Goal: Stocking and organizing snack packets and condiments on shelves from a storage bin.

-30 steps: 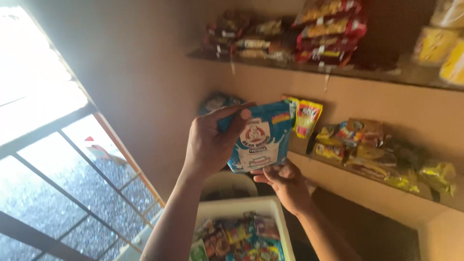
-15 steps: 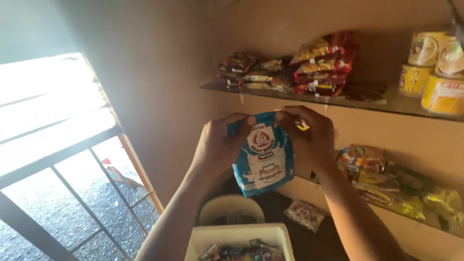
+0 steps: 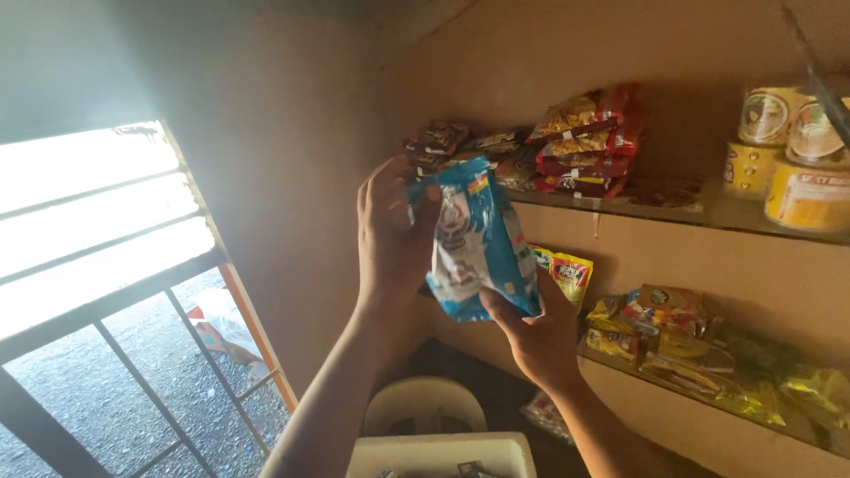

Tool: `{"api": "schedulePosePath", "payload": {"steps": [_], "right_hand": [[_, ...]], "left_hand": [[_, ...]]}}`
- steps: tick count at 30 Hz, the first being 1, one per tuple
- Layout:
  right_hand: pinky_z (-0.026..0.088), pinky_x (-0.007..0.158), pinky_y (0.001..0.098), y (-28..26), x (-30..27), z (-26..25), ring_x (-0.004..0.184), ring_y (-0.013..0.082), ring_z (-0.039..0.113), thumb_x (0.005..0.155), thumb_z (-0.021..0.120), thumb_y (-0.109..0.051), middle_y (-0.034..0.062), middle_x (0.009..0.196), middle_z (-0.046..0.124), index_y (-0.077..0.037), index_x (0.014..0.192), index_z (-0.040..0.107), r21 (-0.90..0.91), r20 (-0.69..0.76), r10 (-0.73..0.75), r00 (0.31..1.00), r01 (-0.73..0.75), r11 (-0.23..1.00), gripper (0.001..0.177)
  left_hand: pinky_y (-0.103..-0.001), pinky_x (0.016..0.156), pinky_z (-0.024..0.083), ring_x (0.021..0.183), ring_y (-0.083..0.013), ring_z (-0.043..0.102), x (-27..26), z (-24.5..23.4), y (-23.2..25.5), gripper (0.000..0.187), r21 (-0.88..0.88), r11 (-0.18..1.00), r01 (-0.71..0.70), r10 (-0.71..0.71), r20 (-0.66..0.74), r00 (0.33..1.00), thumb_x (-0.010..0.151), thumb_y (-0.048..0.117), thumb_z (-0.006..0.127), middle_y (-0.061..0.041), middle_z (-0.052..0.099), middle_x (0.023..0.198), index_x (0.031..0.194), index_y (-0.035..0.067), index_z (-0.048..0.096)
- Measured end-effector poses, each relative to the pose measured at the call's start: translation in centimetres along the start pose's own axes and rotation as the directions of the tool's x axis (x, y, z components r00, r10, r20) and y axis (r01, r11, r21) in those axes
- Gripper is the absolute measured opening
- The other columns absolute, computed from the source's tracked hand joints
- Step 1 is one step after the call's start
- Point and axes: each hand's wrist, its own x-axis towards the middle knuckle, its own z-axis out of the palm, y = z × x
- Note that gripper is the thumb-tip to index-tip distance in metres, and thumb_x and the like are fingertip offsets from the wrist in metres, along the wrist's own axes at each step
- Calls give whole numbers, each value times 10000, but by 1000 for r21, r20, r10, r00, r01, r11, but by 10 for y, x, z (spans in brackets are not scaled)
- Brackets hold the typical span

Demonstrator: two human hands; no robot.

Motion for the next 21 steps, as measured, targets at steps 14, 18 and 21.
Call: {"api": "schedulePosePath", "payload": {"steps": [14,18,21], "right_hand": [[438,1017,431,-45,-6,2,1301,319,448,780,850,-222,194,1383,449,-25,1405,471,-359,60,-685,726,656,664,756],[544,847,360,44,3,-17,931,213,630,939,698,-316,99,1023,667,-85,1429,501,14,-122,-7,992,8,1000,576],[573,860,430,83,4,-25,877,278,702,1079,608,-283,187,949,710,74,1100,567,587,172,176,969,-244,772,359]], "left_hand": [[-356,764,614,877,-159,711,14,-1,20,459,-616,483,622,-507,383,773,1010,432,575,-79,722,1019,1147,3,663],[-370,725,630,826,-157,714,11,4,15,469,-556,471,684,-577,392,716,1007,446,557,-71,727,955,1093,-2,669],[-362,731,623,832,-161,713,9,9,10,470,-593,502,630,-511,384,769,1010,443,576,-85,726,963,1107,-6,677]]}}
